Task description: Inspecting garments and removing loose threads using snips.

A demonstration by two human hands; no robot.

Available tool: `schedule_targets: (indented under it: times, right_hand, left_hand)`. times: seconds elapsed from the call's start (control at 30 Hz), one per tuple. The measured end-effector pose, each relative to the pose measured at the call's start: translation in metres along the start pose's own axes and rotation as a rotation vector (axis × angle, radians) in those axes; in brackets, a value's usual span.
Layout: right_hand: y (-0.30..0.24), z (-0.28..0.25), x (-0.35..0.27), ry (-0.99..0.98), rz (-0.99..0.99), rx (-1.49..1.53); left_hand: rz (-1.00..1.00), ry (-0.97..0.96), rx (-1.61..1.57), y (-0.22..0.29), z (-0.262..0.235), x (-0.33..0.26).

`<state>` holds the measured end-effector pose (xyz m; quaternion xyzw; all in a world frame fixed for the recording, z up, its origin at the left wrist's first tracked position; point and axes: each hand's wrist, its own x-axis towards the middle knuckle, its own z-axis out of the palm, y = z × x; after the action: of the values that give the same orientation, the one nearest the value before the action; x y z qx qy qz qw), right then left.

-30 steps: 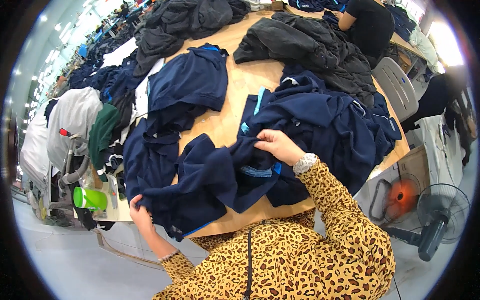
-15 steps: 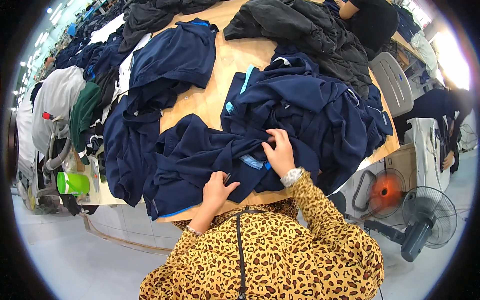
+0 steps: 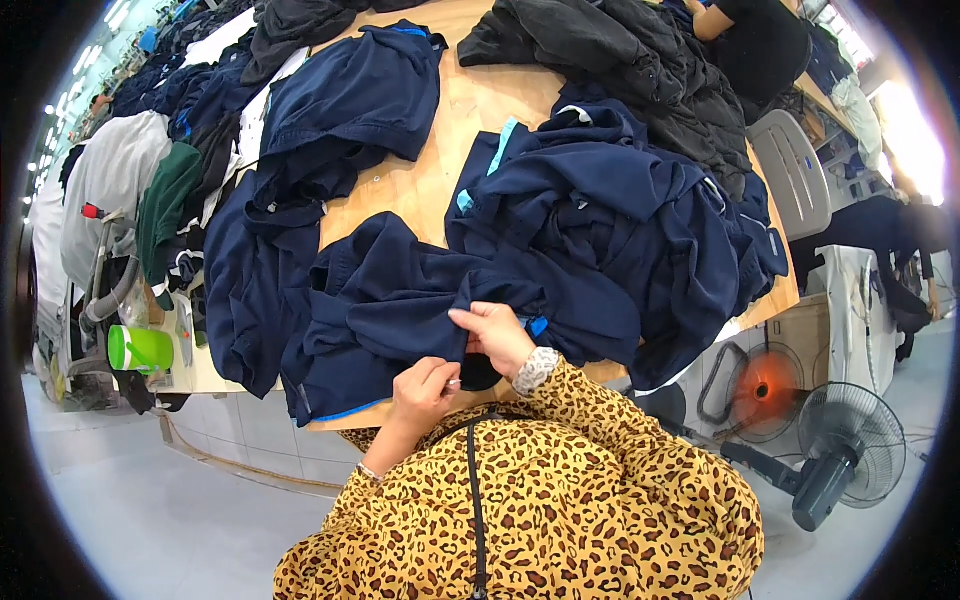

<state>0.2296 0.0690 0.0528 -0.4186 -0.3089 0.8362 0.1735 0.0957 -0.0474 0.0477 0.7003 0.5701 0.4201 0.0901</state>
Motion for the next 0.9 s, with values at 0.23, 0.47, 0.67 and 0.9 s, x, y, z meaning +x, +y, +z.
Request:
schedule_targets:
  times: [0.23, 0.47, 0.67, 0.9]
  right_hand:
    - [-0.021, -0.003, -0.011, -0.005, 0.011, 0.494]
    - [-0.026, 0.007, -0.023, -0.037, -0.108, 0.371]
    - [-0.022, 0.013, -0.030, 0.028, -0.180, 0.249]
    - [-0.017, 0.014, -0.026, 0.105, -0.270, 0.321]
  left_hand:
    - [-0.260, 0.105, -0.150, -0.008, -0.009, 0.017]
    - [-0.302, 0.142, -0.325, 0.000, -0.010, 0.045]
    - [-0.141, 0.086, -0.178, -0.006, -0.007, 0.056]
    - [-0.863, 0.117, -1.003, -0.011, -0.013, 0.054]
